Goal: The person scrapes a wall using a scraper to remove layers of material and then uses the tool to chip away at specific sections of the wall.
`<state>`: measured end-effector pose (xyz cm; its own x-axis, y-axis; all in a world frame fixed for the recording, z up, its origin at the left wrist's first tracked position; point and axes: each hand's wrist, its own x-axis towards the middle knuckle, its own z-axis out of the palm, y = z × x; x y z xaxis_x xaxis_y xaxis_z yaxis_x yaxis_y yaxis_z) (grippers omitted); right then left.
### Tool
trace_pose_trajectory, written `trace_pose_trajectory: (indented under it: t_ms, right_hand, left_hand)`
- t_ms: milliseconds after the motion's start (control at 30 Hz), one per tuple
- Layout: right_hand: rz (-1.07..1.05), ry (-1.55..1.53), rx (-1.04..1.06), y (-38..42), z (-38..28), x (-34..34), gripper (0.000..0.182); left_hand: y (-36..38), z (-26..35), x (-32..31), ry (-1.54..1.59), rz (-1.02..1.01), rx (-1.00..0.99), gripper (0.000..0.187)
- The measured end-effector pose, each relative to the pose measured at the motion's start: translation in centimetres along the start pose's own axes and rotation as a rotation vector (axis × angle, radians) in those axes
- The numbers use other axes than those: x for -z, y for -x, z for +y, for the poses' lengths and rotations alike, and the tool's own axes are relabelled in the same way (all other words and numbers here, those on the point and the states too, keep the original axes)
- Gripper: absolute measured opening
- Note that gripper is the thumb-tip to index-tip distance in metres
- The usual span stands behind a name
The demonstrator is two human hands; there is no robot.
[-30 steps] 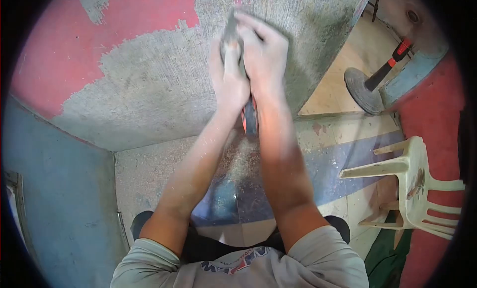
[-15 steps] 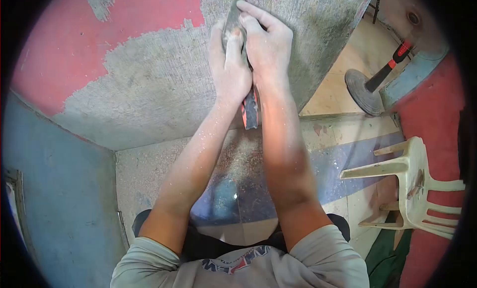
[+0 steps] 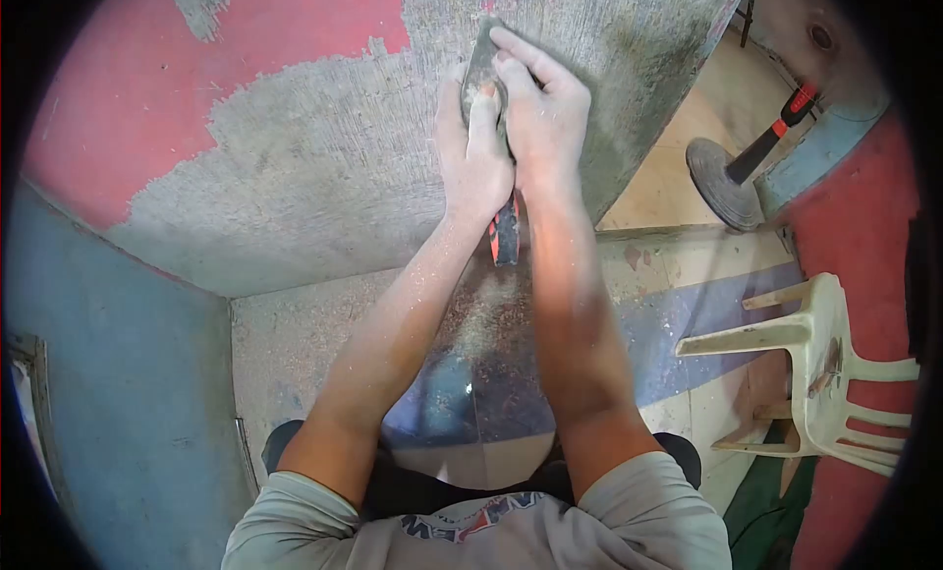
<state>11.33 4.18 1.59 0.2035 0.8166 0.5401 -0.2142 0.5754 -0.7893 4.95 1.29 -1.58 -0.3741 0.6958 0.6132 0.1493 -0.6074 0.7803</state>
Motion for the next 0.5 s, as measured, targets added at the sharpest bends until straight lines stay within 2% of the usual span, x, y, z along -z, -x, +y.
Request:
trace_pose_trajectory:
  t_ms: [33, 100, 167, 200, 267, 300, 400, 433, 500]
  right_hand:
    - [-0.002, 0.127, 0.054, 0.6, 0.3, 0.4, 0.027]
    - [-0.005, 0.139, -0.039, 2.2, 1.8, 1.5, 0.027]
    - [0.010, 0.115, -0.180, 3.2, 2.9, 2.1, 0.027]
    - [-0.006, 0.138, -0.093, 2.7, 2.6, 1.9, 0.027]
    - [-0.023, 0.176, 0.074, 0.9, 1.1, 1.0, 0.027]
    - [-0.011, 0.102, 0.128, -0.4, 0.6, 0.2, 0.027]
    - [0.002, -0.095, 0.011, -1.7, -2.0, -1.7, 0.027]
    - [0.005, -0.026, 0.092, -1.7, -1.4, -1.5, 0.027]
    - [0.014, 0.020, 0.046, -0.2, -0.6, -0.6, 0.027]
  left_hand:
    - [0.6, -1.0, -0.1, -0.012, 0.019, -0.018, 0.038]
    - [2.6, -3.6, -0.3, -0.034, 0.059, -0.061, 0.038]
    - [3.7, -3.2, 0.0, -0.020, 0.042, 0.023, 0.039]
    - [3.8, -3.0, 0.0, -0.015, 0.033, 0.062, 0.040]
    - [1.4, -2.0, -0.5, 0.046, 0.043, -0.026, 0.037]
    - [-0.3, -0.6, -0.6, 0.032, 0.045, -0.075, 0.037]
    - [-2.2, 1.4, 0.0, -0.003, 0.009, -0.140, 0.036]
    - [-2.5, 1.6, 0.1, -0.009, -0.008, -0.154, 0.036]
    - [-0.7, 0.5, 0.3, 0.020, -0.017, 0.006, 0.037]
